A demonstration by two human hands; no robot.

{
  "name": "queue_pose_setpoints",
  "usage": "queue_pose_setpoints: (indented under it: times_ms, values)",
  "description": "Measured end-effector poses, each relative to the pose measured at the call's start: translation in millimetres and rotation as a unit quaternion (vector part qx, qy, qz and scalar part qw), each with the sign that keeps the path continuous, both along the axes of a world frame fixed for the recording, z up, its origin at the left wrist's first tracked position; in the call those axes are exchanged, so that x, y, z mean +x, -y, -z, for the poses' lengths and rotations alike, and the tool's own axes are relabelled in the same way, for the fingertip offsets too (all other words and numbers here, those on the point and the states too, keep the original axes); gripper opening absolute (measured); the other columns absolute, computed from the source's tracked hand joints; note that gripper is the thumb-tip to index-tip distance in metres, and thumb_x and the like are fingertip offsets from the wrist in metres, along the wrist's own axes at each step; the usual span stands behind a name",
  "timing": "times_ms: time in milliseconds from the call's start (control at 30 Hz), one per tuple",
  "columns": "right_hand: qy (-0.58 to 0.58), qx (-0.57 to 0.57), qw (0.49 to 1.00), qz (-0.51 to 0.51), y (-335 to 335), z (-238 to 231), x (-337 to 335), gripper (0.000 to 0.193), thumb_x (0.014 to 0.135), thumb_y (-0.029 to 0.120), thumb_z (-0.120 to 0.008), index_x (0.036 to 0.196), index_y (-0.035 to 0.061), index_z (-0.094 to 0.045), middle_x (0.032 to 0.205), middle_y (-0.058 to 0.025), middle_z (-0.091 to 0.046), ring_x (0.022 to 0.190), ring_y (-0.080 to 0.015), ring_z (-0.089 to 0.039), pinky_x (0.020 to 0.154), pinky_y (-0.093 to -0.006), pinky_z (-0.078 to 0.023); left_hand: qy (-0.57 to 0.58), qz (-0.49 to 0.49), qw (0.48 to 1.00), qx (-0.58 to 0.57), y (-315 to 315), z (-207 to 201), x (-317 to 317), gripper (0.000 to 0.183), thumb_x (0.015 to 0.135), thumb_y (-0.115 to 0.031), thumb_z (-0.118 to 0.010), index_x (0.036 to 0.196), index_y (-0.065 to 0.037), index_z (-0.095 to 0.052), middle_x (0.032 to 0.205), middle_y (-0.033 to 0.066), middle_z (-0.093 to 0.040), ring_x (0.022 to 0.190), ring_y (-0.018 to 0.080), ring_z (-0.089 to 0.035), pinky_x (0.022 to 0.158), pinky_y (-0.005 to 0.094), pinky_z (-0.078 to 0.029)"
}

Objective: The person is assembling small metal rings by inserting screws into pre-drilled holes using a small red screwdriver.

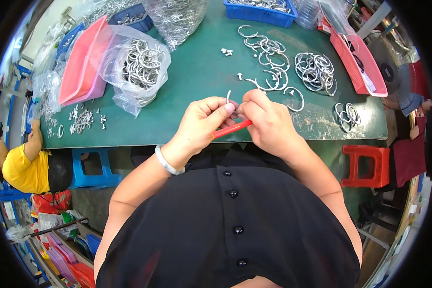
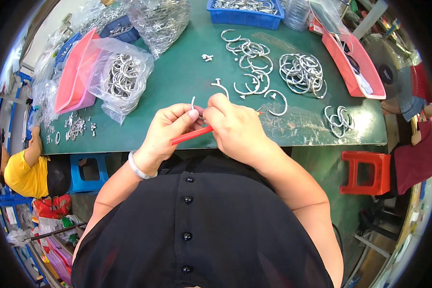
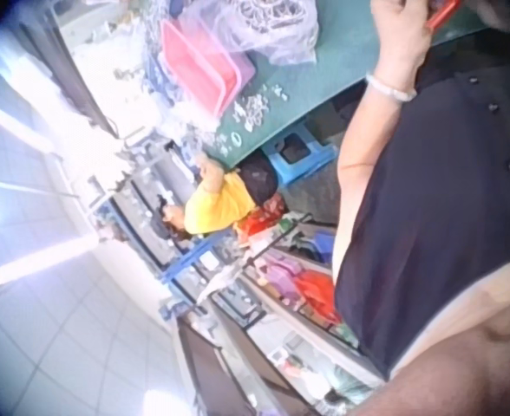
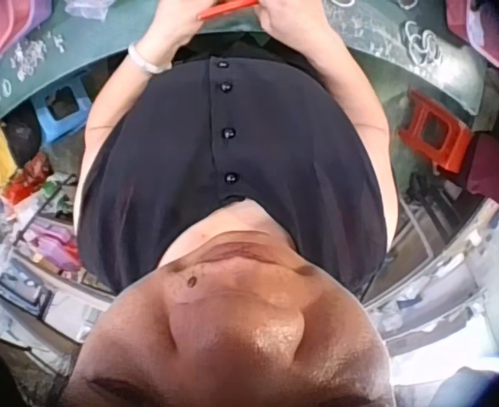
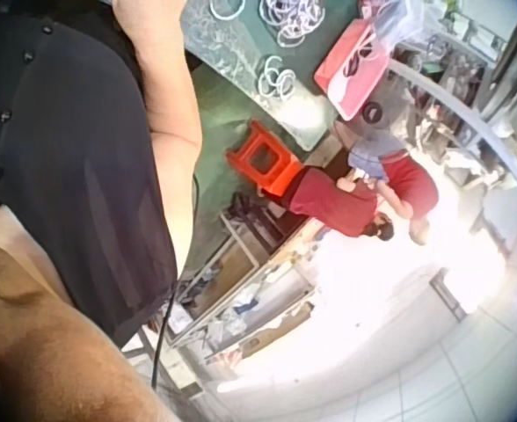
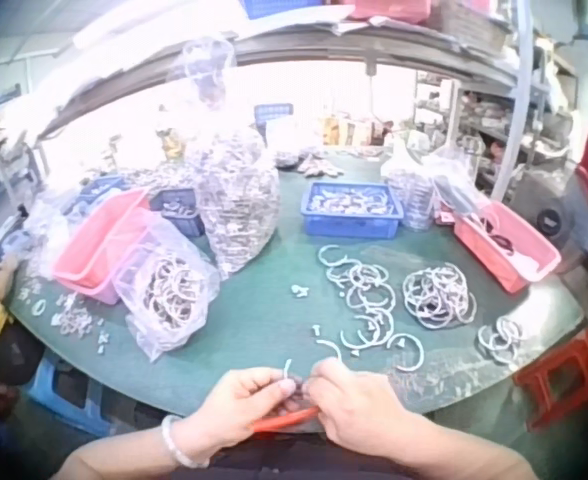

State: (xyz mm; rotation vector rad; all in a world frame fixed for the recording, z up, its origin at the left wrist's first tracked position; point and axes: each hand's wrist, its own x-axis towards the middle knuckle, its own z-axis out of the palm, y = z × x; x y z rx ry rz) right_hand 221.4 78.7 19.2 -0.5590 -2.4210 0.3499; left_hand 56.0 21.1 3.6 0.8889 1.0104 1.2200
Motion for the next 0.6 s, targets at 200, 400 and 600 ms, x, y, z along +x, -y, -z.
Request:
queue_pose_setpoints:
  times_ms: [200,400,600]
  values:
    - [-0.181,-0.039,0.982,0.040,-12,-2,2,0.020,0.071,0.000,-0.060,0.090,0.0042,-0.057,0.082,-0.0097,-0.055,0.068,-0.0213,-0.058,0.057,-0.0287,-0.047,-0.048,-0.010,0.998,0.034,-3,-4,-21,0.018,0.089,-0.016,-0.049,0.087,-0.001,-0.059,0.074,0.0039,-0.060,0.066,0.0098,-0.056,0.062,0.0225,-0.046]
    - [-0.209,-0.596,0.775,0.002,-34,-1,9,0.016,0.083,0.010,-0.056,0.094,-0.0012,-0.058,0.071,-0.0037,-0.058,0.049,-0.0039,-0.042,0.044,-0.0179,-0.033,-0.045,0.017,0.999,0.015,-3,-13,-34,0.019,0.089,-0.017,-0.048,0.085,-0.002,-0.059,0.072,0.0034,-0.059,0.063,0.0102,-0.056,0.059,0.0224,-0.046]
    - [-0.213,-0.658,0.721,-0.056,-34,0,4,0.016,0.085,0.010,-0.052,0.092,-0.0035,-0.057,0.070,-0.0049,-0.058,0.042,-0.0030,-0.037,0.040,-0.0157,-0.028,-0.012,0.037,0.999,-0.016,-8,-10,-43,0.021,0.088,-0.020,-0.049,0.084,-0.002,-0.058,0.069,0.0035,-0.058,0.058,0.0100,-0.053,0.057,0.0219,-0.044]
